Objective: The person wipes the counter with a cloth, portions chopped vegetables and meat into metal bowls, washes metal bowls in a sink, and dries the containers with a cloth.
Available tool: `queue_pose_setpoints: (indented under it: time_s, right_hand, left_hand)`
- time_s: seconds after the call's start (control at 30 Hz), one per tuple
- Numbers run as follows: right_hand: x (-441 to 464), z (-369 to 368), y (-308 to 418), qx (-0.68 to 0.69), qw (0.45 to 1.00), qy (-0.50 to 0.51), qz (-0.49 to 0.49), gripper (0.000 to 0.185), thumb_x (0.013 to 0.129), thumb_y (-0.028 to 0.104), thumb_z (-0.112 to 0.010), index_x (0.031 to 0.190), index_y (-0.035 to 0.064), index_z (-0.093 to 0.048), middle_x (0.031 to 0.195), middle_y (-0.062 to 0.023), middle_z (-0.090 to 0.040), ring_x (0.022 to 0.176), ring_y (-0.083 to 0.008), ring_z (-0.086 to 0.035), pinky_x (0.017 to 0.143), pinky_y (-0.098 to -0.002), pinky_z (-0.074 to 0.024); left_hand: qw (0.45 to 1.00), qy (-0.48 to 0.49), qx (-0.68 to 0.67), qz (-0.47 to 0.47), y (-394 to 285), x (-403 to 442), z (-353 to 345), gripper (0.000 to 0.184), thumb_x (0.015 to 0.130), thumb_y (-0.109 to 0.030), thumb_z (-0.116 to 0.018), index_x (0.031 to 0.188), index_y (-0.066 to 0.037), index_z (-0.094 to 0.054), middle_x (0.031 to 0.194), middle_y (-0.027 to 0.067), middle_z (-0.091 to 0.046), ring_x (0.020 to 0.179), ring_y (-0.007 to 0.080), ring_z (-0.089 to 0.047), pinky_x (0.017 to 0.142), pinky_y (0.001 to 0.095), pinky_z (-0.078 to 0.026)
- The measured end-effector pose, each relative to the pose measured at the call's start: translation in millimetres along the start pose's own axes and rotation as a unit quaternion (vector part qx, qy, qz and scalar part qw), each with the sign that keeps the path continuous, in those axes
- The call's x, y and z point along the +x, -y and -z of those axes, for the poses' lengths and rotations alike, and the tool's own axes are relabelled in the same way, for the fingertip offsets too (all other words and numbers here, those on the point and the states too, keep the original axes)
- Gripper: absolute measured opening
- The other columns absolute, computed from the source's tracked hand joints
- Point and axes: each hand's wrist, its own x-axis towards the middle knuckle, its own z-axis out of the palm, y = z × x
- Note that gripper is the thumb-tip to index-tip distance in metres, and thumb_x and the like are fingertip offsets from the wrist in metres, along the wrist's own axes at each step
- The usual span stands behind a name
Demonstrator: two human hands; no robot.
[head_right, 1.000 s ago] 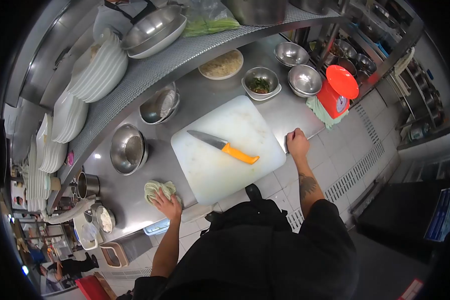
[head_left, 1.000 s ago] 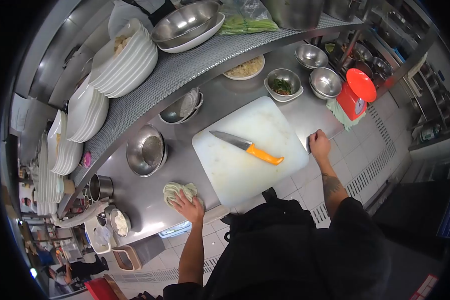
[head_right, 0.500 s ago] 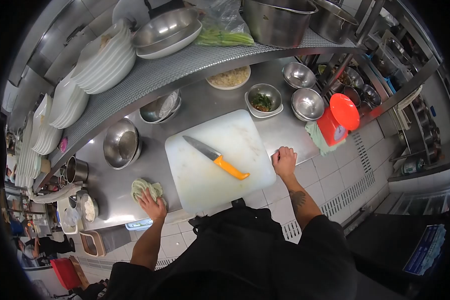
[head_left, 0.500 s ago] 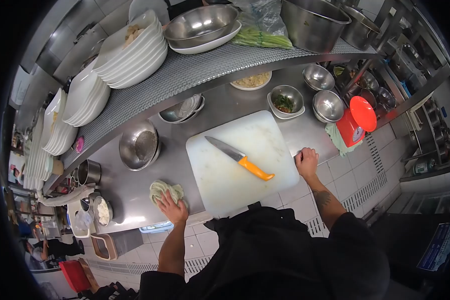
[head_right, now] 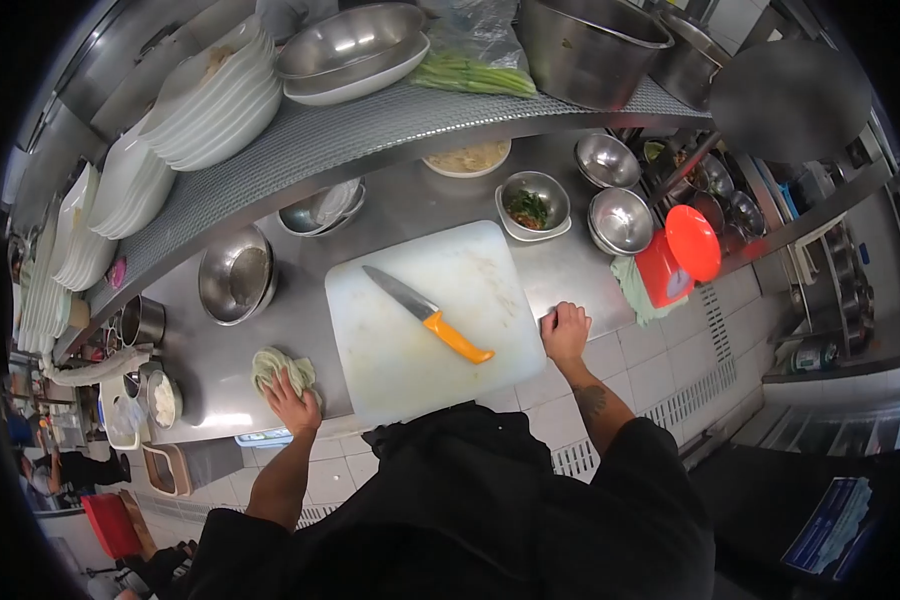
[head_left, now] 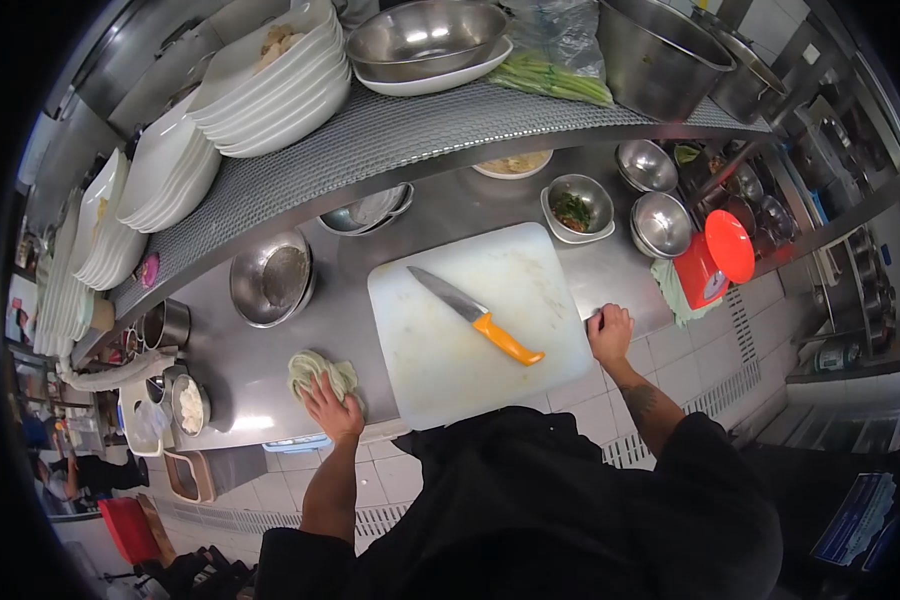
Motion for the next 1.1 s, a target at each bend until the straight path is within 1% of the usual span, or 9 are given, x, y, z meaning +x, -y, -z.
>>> queue_pose_setpoints:
  time_s: [0.2, 0.27, 0.37, 0.4, 0.53, 0.73, 0.9, 1.0, 1.1]
  right_hand:
    - [1, 0, -6, 0.004, 0.999, -0.014, 0.040, 0.009, 0.077, 0.013, -0.059, 0.080, 0.0058, -0.054, 0.077, -0.0110, -0.054, 0.077, -0.0320, -0.051, 0.069, -0.0438, -0.0384]
    - [-11, -5, -16, 0.092, 0.996, 0.010, 0.009, 0.016, 0.077, 0.016, -0.062, 0.083, 0.0024, -0.058, 0.074, -0.0142, -0.055, 0.069, -0.0334, -0.053, 0.063, -0.0448, -0.0411]
    - [-7, -9, -17, 0.033, 0.999, 0.023, 0.024, 0.019, 0.079, 0.015, -0.059, 0.090, -0.0005, -0.059, 0.082, -0.0186, -0.060, 0.078, -0.0368, -0.056, 0.070, -0.0457, -0.0441]
    - [-3, -4, -6, 0.039, 0.997, -0.014, 0.064, 0.011, 0.078, 0.010, -0.058, 0.081, -0.0002, -0.055, 0.074, -0.0188, -0.056, 0.071, -0.0383, -0.054, 0.065, -0.0484, -0.0417]
    - [-4, -8, -10, -0.036, 0.998, 0.026, 0.043, 0.018, 0.082, 0.019, -0.050, 0.082, 0.0010, -0.053, 0.081, -0.0180, -0.055, 0.080, -0.0388, -0.051, 0.071, -0.0494, -0.0390]
    - [-3, -2, -1, -0.054, 0.995, 0.078, -0.005, 0.019, 0.082, 0.020, -0.049, 0.084, 0.0015, -0.053, 0.082, -0.0159, -0.055, 0.084, -0.0368, -0.051, 0.072, -0.0497, -0.0385]
    - [-7, -16, -27, 0.016, 0.997, 0.053, 0.048, 0.016, 0.075, 0.011, -0.062, 0.083, -0.0009, -0.056, 0.077, -0.0185, -0.054, 0.076, -0.0379, -0.053, 0.070, -0.0466, -0.0418]
    - [-3, -7, -13, 0.020, 0.998, 0.030, 0.051, 0.012, 0.073, 0.010, -0.060, 0.078, 0.0019, -0.054, 0.073, -0.0173, -0.052, 0.073, -0.0365, -0.051, 0.065, -0.0464, -0.0397]
    - [-4, -6, -9, 0.013, 0.999, -0.001, 0.050, 0.015, 0.075, 0.017, -0.057, 0.084, 0.0054, -0.054, 0.086, -0.0137, -0.054, 0.085, -0.0350, -0.050, 0.073, -0.0475, -0.0369]
  left_hand:
    - [0.999, 0.017, -0.039, -0.017, 4, 3, -3, 0.070, 0.074, -0.025, -0.055, 0.141, -0.012, -0.039, 0.149, 0.0156, -0.032, 0.139, 0.0446, -0.017, 0.114, 0.0545, -0.014]
    - [0.998, 0.013, -0.052, -0.021, 10, 3, -4, 0.071, 0.075, -0.027, -0.056, 0.142, -0.012, -0.039, 0.149, 0.0164, -0.032, 0.140, 0.0444, -0.015, 0.115, 0.0545, -0.012]
    - [0.999, 0.023, -0.035, 0.024, 1, 2, 13, 0.073, 0.076, -0.033, -0.055, 0.144, -0.017, -0.037, 0.151, 0.0143, -0.028, 0.141, 0.0429, -0.013, 0.115, 0.0557, -0.011]
    - [0.998, 0.028, -0.030, 0.047, 0, -3, 13, 0.072, 0.076, -0.035, -0.054, 0.144, -0.019, -0.037, 0.151, 0.0129, -0.029, 0.141, 0.0426, -0.014, 0.114, 0.0563, -0.012]
    - [0.997, 0.041, -0.025, 0.052, 3, -1, 19, 0.069, 0.076, -0.038, -0.052, 0.142, -0.023, -0.038, 0.149, 0.0097, -0.031, 0.141, 0.0416, -0.014, 0.113, 0.0568, -0.015]
    - [0.997, 0.044, -0.026, 0.055, 1, -1, 25, 0.070, 0.075, -0.038, -0.053, 0.142, -0.022, -0.038, 0.149, 0.0096, -0.031, 0.141, 0.0419, -0.014, 0.113, 0.0572, -0.015]
    - [0.998, 0.037, -0.037, 0.047, 1, -1, 17, 0.072, 0.075, -0.035, -0.055, 0.143, -0.021, -0.037, 0.150, 0.0110, -0.030, 0.140, 0.0444, -0.015, 0.113, 0.0572, -0.015]
    - [0.999, 0.035, -0.028, 0.022, -1, 2, 15, 0.073, 0.074, -0.031, -0.057, 0.143, -0.016, -0.038, 0.148, 0.0144, -0.032, 0.138, 0.0463, -0.018, 0.112, 0.0575, -0.017]
    - [0.999, 0.004, -0.045, -0.008, 2, 2, -2, 0.071, 0.074, -0.028, -0.054, 0.141, -0.011, -0.040, 0.145, 0.0185, -0.035, 0.136, 0.0482, -0.021, 0.111, 0.0577, -0.016]
